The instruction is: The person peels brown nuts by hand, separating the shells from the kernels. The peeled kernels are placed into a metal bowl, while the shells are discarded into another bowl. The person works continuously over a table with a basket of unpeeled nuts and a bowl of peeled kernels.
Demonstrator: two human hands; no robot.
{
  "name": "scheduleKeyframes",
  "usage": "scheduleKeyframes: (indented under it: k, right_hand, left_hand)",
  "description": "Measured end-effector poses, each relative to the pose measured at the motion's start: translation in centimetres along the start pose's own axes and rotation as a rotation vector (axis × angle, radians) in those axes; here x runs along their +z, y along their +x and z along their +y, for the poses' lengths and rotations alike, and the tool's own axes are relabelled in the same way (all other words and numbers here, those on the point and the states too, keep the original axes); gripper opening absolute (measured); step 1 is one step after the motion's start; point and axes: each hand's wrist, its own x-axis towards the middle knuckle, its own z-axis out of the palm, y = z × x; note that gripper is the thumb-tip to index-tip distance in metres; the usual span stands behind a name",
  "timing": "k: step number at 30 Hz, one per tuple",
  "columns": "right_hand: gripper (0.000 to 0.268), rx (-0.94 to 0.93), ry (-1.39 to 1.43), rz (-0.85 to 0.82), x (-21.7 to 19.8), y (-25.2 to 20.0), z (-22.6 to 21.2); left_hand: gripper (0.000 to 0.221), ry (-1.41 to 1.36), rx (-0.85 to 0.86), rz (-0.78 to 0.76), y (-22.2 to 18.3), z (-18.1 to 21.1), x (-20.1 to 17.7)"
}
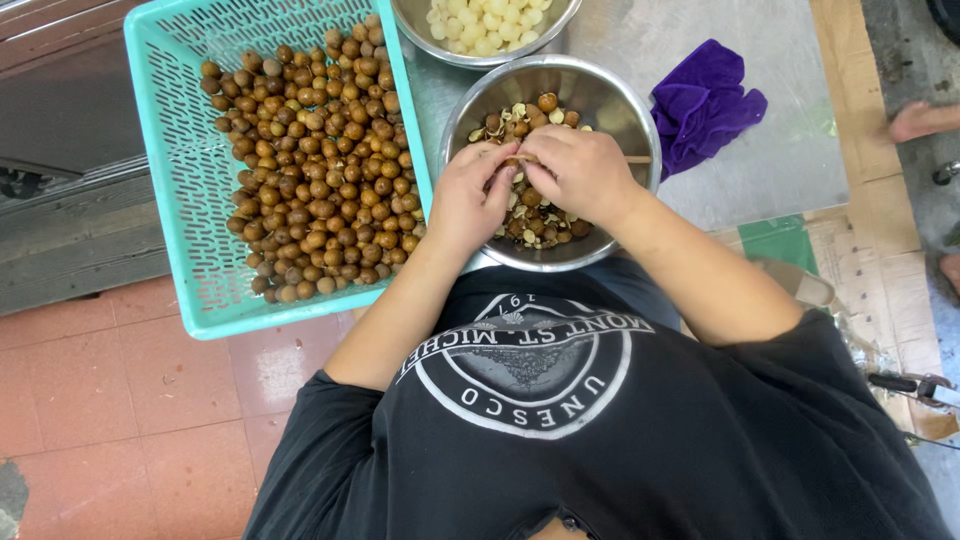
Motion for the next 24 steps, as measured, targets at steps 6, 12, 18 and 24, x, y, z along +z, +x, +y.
scheduleKeyframes:
  k: [6, 12, 18, 24]
  right_hand:
    - [0.012, 0.163, 0.14, 0.152, 3.0, -1.1, 1.3]
    - [0.012, 0.698, 0.904, 0.121, 6.8, -2.4, 3.2]
    - [0.015, 0.805, 0.909, 0.035, 7.3, -2.3, 4.4]
    - [0.026, 0.651, 0.277, -0.095, 4.9, -1.2, 2.9]
  left_hand:
    - [0.025, -0.068, -0.068, 0.029, -0.3, -1.0, 0.7]
    - [0.029, -0.644, -0.326, -0.002, -0.6, -4.5, 2.6]
    - [0.034, -1.201, -0.621, 0.073, -0.7, -7.0, 3.5]
    - [0.036, -1.296, -0.537, 0.257, -0.2, -7.4, 2.9]
